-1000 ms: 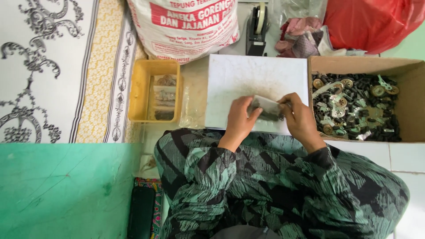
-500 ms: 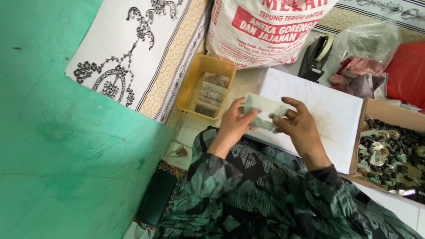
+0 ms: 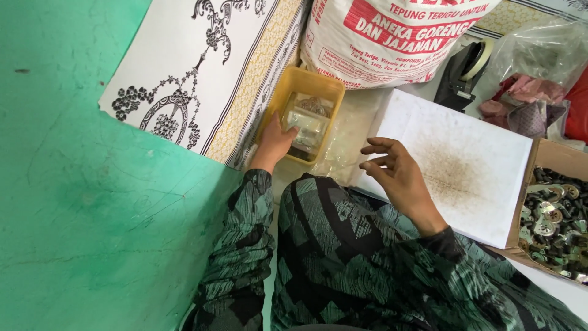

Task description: The person sorts small metal parts from a cardboard box, places them on a white board, and packs them into clear plastic bags. They repeat this process for different types of parts, including dark cylindrical pieces, and place the sealed bags into a yellow container.

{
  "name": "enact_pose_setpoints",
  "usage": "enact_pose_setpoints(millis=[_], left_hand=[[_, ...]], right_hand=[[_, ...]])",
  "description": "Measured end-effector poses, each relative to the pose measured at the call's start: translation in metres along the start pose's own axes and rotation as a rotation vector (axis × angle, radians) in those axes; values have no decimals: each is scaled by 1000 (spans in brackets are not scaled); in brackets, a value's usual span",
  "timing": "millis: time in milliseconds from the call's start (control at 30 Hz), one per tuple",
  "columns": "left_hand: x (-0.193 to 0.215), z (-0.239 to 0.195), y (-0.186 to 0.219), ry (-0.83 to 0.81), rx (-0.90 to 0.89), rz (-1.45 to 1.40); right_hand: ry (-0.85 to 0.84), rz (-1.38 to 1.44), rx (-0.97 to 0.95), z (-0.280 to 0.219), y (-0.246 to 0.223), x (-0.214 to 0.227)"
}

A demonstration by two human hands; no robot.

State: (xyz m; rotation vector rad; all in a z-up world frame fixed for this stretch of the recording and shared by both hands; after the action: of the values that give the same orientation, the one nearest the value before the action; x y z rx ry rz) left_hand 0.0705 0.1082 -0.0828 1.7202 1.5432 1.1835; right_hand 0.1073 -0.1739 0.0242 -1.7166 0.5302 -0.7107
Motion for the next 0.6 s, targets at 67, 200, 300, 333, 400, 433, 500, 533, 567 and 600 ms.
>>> enact_pose_setpoints(millis=[67,200,300,333,400,433,500,533,567,600], left_hand=[[-4,1,11,25,-9,11],[-13,-18,44,172,-192,104],[-20,-27,68,207,-346,85],[-27,-27,75,198,-349,89],[-43,-31,87,143,-356,126],[-51,-24,91,137,-359,132],[-75,-10,104,41,-407,338],[-83,-5,106,34,-411,343],[-96,1,110,-8,-426,426],[-111,6,113,-49,-441,509]], right_hand=[[41,-25,-4,-12,8,20],[159,-43,-46,-48,37,64],[257,-43,-49,-77,41,88],[267,-40,-51,-82,30,91],[327,-69,-403,-99,21,99],[334,-63,-403,-106,26,101],[355,-58,-370,-121,36,106],[363,-54,-370,-126,39,108],[354,-118,-367,-133,42,109],[343,-182,-365,-140,46,111]])
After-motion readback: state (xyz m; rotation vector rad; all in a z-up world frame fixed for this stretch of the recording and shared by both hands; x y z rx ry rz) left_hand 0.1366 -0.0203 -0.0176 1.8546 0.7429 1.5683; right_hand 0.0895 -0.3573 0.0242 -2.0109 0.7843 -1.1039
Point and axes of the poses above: each hand's wrist, its own z-axis towards the middle knuckle, its own x-axis out of the back of the hand, y = z × x, the point moved 5 cm from there along z, towards the middle knuckle, and after that the axes turned 13 degrees about -y, right-handed, at the moved point
